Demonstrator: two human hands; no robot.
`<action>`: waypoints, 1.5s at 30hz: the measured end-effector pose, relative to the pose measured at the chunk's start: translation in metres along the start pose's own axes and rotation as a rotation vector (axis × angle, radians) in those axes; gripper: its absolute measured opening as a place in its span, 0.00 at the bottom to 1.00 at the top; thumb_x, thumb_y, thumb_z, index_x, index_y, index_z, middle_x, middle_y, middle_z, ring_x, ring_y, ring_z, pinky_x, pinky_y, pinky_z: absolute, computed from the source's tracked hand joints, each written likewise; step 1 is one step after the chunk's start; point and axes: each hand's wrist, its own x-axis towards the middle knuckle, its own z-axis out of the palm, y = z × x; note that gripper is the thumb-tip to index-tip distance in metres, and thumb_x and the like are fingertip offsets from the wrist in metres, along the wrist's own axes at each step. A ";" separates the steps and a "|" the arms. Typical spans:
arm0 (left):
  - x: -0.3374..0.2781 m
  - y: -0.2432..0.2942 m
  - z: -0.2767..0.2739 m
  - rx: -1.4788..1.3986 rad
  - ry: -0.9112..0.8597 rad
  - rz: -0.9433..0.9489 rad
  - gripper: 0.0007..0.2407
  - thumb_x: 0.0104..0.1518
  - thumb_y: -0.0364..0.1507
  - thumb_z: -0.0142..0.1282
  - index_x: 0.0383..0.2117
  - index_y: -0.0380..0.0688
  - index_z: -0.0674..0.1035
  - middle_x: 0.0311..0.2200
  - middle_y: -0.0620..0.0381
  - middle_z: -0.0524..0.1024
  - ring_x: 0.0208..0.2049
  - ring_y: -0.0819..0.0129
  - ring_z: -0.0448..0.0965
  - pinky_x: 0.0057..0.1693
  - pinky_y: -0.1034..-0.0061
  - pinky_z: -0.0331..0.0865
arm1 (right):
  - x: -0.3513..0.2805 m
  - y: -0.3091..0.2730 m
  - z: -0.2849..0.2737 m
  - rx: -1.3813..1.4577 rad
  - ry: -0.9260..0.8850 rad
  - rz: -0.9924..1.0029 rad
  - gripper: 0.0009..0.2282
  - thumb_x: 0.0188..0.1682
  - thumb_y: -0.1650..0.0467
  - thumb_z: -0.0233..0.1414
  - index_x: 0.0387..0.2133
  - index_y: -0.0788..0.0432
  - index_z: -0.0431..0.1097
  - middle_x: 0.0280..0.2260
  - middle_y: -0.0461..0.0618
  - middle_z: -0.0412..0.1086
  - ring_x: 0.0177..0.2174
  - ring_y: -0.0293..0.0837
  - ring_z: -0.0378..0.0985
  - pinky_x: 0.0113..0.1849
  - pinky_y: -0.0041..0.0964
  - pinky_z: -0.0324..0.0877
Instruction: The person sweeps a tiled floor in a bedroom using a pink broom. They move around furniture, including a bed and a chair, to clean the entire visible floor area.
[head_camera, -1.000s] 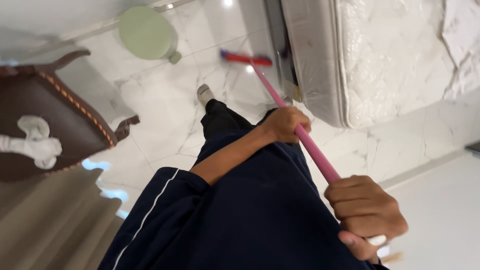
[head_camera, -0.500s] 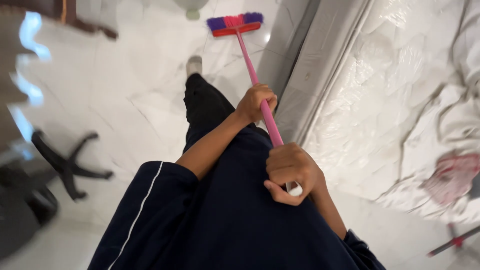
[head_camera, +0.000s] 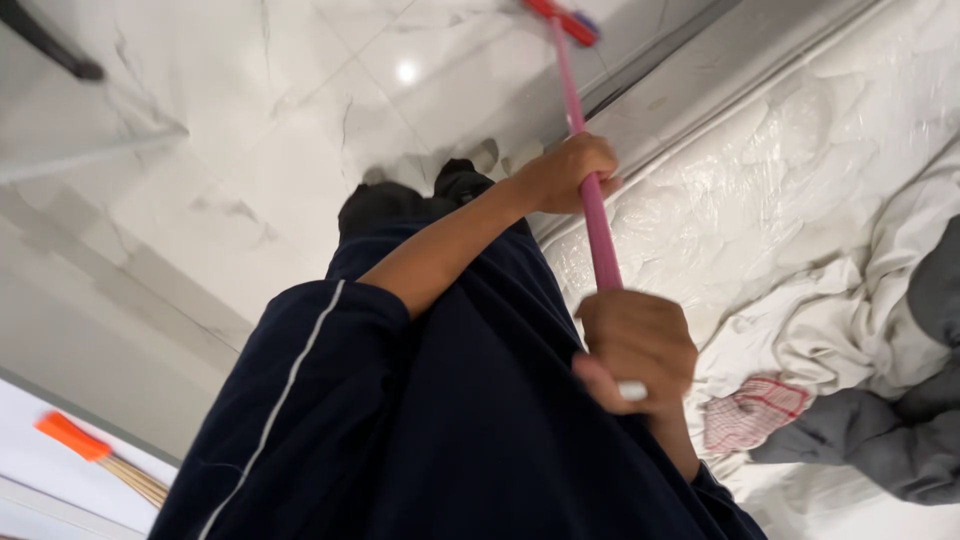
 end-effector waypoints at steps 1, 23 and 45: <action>-0.008 0.003 0.005 -0.001 0.025 -0.008 0.17 0.55 0.25 0.62 0.13 0.40 0.64 0.17 0.50 0.66 0.24 0.55 0.68 0.39 0.63 0.65 | -0.008 0.005 0.017 0.010 -0.024 -0.003 0.16 0.47 0.76 0.54 0.11 0.65 0.59 0.15 0.54 0.61 0.18 0.54 0.72 0.26 0.43 0.72; -0.281 0.105 -0.020 0.003 0.286 -0.232 0.19 0.60 0.30 0.56 0.09 0.42 0.67 0.10 0.50 0.67 0.14 0.56 0.65 0.30 0.60 0.62 | -0.107 -0.133 0.223 0.077 0.432 0.166 0.24 0.66 0.68 0.41 0.15 0.62 0.51 0.14 0.54 0.56 0.12 0.44 0.60 0.20 0.39 0.66; -0.389 0.090 -0.001 0.169 1.072 -0.239 0.15 0.63 0.23 0.55 0.16 0.40 0.68 0.16 0.51 0.65 0.23 0.56 0.67 0.43 0.65 0.65 | -0.097 -0.155 0.283 0.403 -0.484 -0.047 0.17 0.41 0.82 0.49 0.08 0.58 0.50 0.12 0.47 0.51 0.13 0.46 0.58 0.21 0.42 0.53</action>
